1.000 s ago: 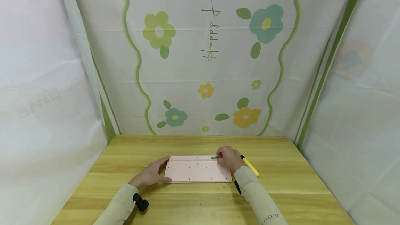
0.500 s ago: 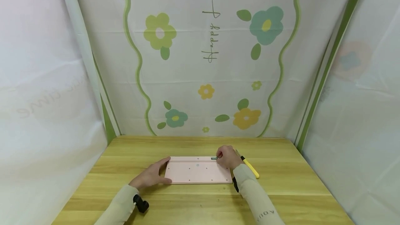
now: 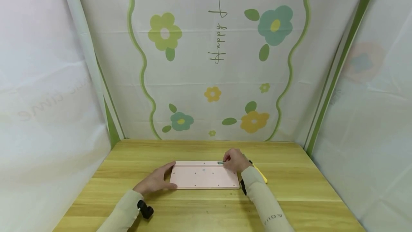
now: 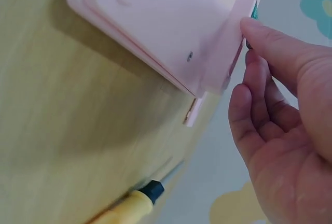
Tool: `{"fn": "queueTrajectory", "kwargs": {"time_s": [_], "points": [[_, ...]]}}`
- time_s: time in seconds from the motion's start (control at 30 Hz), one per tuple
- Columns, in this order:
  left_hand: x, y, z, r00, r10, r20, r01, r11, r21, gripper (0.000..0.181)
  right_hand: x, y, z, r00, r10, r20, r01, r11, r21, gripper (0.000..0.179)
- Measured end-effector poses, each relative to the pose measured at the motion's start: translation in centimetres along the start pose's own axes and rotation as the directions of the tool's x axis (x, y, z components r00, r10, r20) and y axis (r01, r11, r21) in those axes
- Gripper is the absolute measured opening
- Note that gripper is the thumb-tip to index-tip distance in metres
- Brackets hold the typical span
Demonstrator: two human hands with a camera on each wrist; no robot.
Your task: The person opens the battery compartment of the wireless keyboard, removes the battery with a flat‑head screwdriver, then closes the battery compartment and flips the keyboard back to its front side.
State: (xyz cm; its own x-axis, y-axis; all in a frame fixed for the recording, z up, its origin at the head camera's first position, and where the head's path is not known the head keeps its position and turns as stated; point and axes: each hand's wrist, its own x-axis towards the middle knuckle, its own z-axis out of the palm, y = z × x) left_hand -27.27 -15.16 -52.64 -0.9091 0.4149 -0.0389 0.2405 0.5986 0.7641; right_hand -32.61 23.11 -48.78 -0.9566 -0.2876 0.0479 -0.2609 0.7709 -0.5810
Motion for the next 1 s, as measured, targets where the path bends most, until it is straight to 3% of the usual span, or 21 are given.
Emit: {"fn": "queueTrajectory", "kwargs": {"time_s": [0.27, 0.5, 0.77, 1.0], "points": [[0.1, 0.0, -0.1, 1.0, 0.005, 0.0, -0.005, 1.0, -0.001, 0.108, 0.2, -0.9, -1.1, 0.988, -0.137, 0.066, 0.14, 0.989, -0.053, 0.006], [-0.1, 0.3, 0.0, 1.0, 0.005, -0.002, -0.005, 1.0, 0.01, 0.107, 0.4, -0.9, -2.1, 0.984, -0.14, 0.114, 0.15, 0.985, -0.083, 0.007], [0.1, 0.0, 0.1, 1.0, 0.009, -0.004, -0.009, 1.0, 0.014, 0.108, 1.4, -0.6, -3.4, 0.965, -0.247, 0.085, 0.256, 0.96, -0.114, 0.006], [0.2, -0.1, 0.2, 1.0, 0.01, -0.011, -0.009, 0.999, 0.033, 0.109, 2.3, -1.4, -3.1, 0.968, -0.239, 0.073, 0.246, 0.964, -0.105, 0.007]]}}
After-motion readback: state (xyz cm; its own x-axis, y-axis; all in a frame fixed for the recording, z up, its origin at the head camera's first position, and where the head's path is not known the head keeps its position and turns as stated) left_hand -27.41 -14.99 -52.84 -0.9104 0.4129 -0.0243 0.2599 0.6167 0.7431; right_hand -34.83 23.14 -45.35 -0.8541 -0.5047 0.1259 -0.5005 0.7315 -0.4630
